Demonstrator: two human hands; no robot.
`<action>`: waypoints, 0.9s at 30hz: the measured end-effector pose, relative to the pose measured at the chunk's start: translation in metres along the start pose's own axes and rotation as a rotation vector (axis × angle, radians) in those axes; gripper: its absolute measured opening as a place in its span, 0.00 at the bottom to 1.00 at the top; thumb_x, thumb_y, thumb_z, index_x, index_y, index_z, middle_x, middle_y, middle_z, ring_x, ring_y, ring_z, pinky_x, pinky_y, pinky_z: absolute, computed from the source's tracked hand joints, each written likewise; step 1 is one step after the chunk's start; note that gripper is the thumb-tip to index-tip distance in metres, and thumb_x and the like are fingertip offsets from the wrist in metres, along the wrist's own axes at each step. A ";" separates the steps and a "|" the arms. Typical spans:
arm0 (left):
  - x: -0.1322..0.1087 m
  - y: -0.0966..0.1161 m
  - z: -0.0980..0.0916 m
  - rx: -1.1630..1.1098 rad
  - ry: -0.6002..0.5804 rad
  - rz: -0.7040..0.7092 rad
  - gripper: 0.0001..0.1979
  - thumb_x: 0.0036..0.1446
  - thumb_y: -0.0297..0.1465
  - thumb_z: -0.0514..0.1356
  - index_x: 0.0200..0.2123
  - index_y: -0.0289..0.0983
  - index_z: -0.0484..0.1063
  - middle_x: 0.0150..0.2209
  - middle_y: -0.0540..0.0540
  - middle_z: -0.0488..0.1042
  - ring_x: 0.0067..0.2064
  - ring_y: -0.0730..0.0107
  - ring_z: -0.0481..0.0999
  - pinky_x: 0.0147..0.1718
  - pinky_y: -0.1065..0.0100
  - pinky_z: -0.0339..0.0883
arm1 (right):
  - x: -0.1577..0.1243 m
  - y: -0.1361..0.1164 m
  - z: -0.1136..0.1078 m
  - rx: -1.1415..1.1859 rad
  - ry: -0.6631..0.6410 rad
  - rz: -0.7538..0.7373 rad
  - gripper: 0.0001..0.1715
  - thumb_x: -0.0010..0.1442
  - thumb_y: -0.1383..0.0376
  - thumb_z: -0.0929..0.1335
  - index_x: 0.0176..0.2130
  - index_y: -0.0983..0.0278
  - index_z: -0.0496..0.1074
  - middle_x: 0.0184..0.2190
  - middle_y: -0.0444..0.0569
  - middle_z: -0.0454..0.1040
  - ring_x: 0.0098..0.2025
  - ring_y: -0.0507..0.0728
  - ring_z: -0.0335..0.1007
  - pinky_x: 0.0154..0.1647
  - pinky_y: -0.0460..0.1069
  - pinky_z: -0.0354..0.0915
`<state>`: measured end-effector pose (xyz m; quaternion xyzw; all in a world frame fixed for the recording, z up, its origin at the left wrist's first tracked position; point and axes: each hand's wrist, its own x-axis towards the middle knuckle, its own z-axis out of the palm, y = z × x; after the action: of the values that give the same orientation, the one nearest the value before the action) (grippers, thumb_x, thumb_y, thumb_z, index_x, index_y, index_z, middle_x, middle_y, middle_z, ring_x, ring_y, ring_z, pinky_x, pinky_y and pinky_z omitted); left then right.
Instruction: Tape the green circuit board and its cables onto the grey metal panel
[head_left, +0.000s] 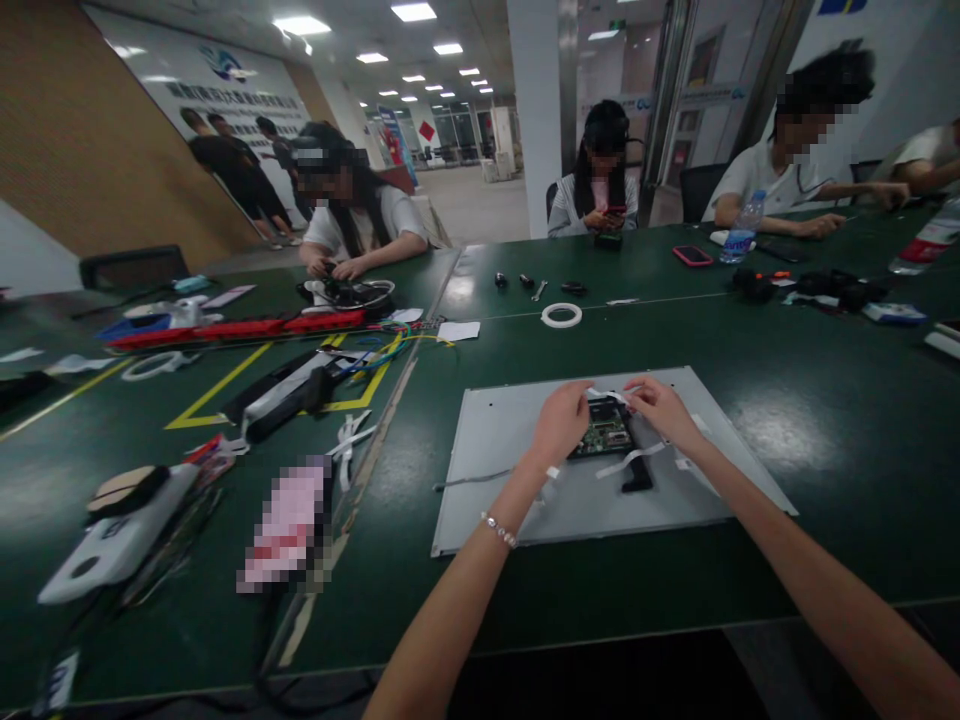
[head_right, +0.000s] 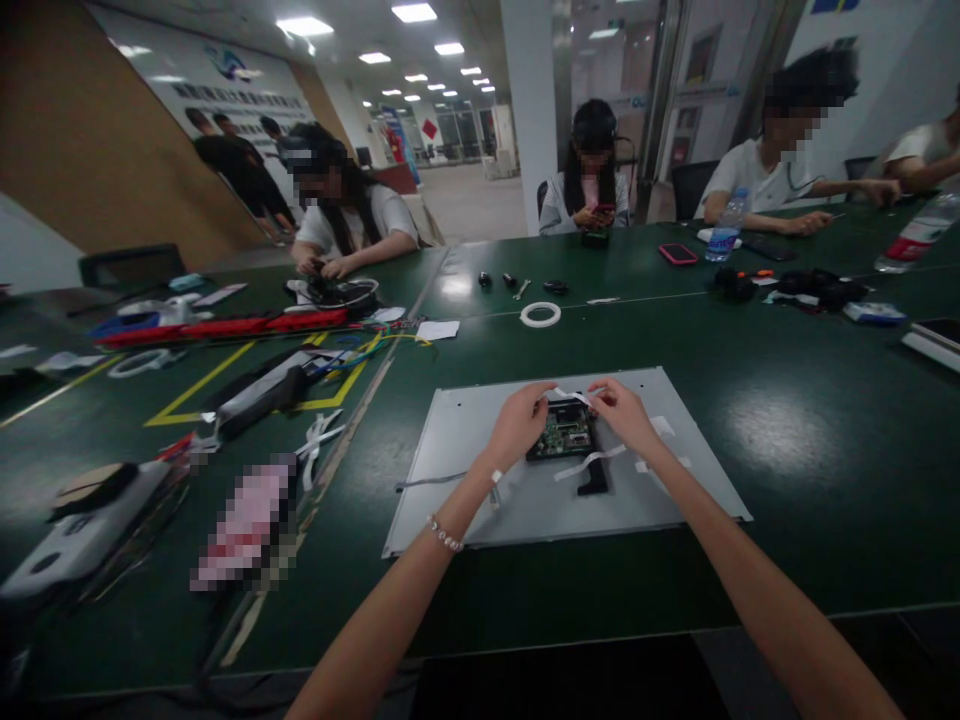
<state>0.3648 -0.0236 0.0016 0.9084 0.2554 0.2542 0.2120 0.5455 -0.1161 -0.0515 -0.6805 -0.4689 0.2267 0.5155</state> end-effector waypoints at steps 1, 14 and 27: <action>0.004 0.000 0.004 0.017 -0.005 0.003 0.18 0.59 0.22 0.48 0.49 0.34 0.71 0.49 0.42 0.75 0.51 0.64 0.74 0.53 0.63 0.65 | 0.000 0.002 0.002 -0.012 0.008 0.000 0.17 0.55 0.56 0.64 0.41 0.63 0.66 0.26 0.44 0.74 0.31 0.54 0.72 0.34 0.48 0.63; 0.012 -0.022 0.029 0.126 -0.196 0.118 0.20 0.59 0.21 0.47 0.51 0.36 0.71 0.48 0.43 0.76 0.49 0.62 0.75 0.56 0.58 0.58 | -0.008 -0.001 0.009 -0.291 0.032 -0.012 0.10 0.56 0.63 0.63 0.38 0.63 0.69 0.25 0.44 0.73 0.29 0.54 0.69 0.33 0.47 0.58; 0.013 -0.021 0.032 0.166 -0.199 0.102 0.19 0.59 0.23 0.49 0.49 0.37 0.72 0.47 0.42 0.77 0.47 0.62 0.75 0.53 0.61 0.61 | -0.027 -0.020 0.013 -0.932 -0.044 0.022 0.13 0.64 0.66 0.58 0.49 0.64 0.63 0.32 0.52 0.74 0.34 0.58 0.71 0.29 0.48 0.55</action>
<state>0.3851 -0.0082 -0.0294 0.9553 0.2069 0.1513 0.1471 0.5148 -0.1330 -0.0424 -0.8394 -0.5243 0.0117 0.1426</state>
